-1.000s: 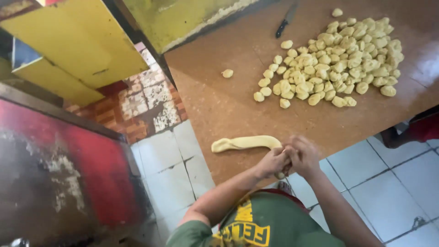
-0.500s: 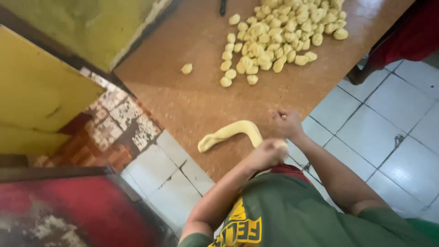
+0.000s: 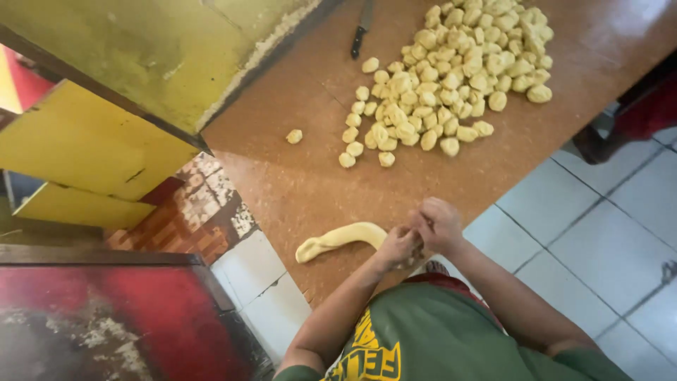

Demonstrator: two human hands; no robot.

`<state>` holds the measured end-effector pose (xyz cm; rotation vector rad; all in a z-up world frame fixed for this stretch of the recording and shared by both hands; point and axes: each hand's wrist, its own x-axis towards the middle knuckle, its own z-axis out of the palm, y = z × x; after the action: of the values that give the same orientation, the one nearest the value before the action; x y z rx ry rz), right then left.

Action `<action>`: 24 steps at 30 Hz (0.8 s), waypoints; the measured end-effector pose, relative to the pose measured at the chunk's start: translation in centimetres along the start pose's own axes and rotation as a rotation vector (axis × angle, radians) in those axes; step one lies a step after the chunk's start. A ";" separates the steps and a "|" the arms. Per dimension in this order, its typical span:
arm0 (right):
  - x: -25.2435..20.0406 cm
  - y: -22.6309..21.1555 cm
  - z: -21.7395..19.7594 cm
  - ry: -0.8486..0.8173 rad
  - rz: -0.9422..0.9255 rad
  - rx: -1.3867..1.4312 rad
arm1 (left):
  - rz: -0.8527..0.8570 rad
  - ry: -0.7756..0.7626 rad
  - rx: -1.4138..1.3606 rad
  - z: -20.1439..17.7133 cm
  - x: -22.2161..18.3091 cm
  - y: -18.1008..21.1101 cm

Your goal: Shaping and portioning dough into small balls on a work table

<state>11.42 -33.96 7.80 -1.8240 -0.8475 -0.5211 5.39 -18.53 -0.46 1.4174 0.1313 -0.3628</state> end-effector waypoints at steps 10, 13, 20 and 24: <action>3.3 4.1 1.1 -0.183 0.780 0.069 | 0.075 -0.011 -0.216 5.1 -4.5 9.1; -0.5 13.3 4.0 -0.002 0.587 0.033 | 0.111 -0.273 0.329 6.5 -1.5 6.7; -2.0 7.8 2.6 -0.001 -0.165 0.816 | 0.014 0.046 -0.233 -1.2 1.5 1.5; 1.1 2.7 0.0 -0.136 -0.049 0.213 | -0.035 0.072 0.002 -0.5 0.2 1.7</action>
<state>14.18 -34.28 6.96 -1.6600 -1.0030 -0.3257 6.22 -17.89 0.97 1.4317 0.2149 -0.3407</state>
